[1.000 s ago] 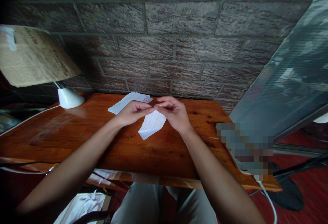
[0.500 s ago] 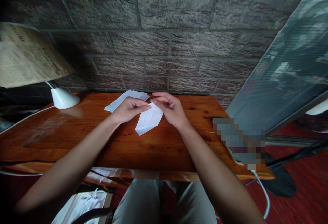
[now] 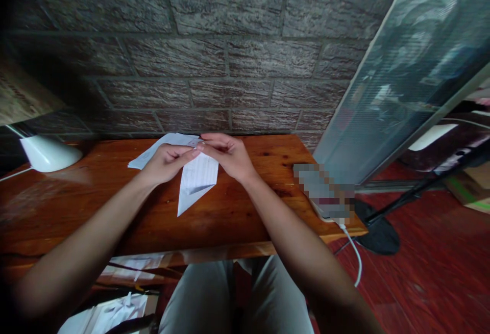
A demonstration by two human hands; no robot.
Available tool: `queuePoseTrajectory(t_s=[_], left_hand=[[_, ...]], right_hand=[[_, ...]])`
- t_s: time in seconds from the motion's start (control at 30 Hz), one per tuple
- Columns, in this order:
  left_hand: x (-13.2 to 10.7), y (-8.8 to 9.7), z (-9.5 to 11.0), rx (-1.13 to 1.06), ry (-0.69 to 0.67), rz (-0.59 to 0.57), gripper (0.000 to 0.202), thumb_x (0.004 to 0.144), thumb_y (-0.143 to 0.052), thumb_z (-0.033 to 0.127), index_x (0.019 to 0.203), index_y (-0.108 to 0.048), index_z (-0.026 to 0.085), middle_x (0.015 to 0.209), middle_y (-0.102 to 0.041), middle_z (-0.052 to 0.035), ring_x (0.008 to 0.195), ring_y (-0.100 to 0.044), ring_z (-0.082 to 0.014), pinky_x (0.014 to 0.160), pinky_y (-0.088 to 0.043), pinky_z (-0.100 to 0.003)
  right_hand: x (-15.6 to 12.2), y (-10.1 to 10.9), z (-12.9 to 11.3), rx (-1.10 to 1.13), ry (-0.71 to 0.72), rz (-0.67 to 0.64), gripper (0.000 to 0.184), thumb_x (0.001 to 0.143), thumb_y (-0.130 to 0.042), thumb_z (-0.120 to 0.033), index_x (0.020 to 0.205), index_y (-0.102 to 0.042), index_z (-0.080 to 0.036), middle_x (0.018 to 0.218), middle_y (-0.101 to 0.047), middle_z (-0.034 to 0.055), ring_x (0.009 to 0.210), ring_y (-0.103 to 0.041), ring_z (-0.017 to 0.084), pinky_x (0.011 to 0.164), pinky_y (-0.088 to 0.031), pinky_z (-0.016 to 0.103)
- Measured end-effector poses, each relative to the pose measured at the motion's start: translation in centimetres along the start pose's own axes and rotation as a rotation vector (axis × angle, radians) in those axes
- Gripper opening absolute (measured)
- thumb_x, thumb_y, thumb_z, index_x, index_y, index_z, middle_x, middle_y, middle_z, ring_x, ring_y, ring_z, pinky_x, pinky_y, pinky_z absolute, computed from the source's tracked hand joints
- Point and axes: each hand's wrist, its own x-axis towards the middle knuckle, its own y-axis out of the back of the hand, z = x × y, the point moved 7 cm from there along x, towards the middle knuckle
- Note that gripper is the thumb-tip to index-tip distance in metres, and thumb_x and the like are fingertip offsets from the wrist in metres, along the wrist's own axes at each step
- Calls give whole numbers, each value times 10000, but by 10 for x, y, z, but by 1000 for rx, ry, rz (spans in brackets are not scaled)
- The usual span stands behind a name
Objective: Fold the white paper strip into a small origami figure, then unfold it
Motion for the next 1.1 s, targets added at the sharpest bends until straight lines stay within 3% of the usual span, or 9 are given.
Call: queuePoseTrajectory(t_s=[0.1,0.27,0.4,0.53,0.8,0.93,1.1], left_hand=[[0,-1,2,45,-10,-27,321,861,-663,433,743,-751,147,676,-679,-8,596,-564,-137,555,-406,-239],[5,-1,-6,2,18,-65,347,856,-660,467,772,-766,147,696,-712,-17,607,-588,-148,586,-424,-253],[11,7,-25,-163,57,5,358,835,-689,478,965,-780,158,886,-768,-56,814,-677,-210,801,-487,-316],[12,5,-47,-285,166,4,428,774,-748,495,1029,-771,152,963,-777,-92,877,-701,-247,874,-495,-375],[7,-7,-55,-152,221,-33,484,793,-669,610,856,-776,142,801,-771,-76,696,-680,-201,711,-494,-311],[11,-14,-49,-159,179,-75,480,796,-667,610,895,-771,152,818,-769,-67,724,-684,-205,739,-503,-314],[9,-18,-55,-178,230,-158,464,792,-686,590,883,-763,141,826,-764,-80,773,-695,-221,777,-522,-342]], right_hand=[[2,2,0,-29,-2,14,282,709,-806,-423,879,-773,-201,915,-769,18,858,-680,172,839,-517,324],[17,7,-1,-78,-57,-29,255,683,-816,-397,838,-782,-198,870,-762,14,801,-653,150,792,-497,302],[31,10,10,-157,-211,-172,311,656,-824,-407,854,-782,-171,782,-741,20,700,-613,129,659,-461,265],[31,19,24,-122,-214,-120,317,640,-824,-407,847,-783,-170,761,-736,18,673,-597,119,661,-463,269],[10,20,48,-49,-188,-102,315,647,-829,-411,839,-786,-165,759,-744,18,665,-613,122,671,-487,277],[8,25,46,17,-222,-89,367,639,-840,-409,900,-787,-156,813,-762,34,694,-641,126,704,-497,283],[11,32,42,-30,-186,-70,352,634,-846,-393,886,-790,-154,836,-773,47,716,-655,142,742,-492,306]])
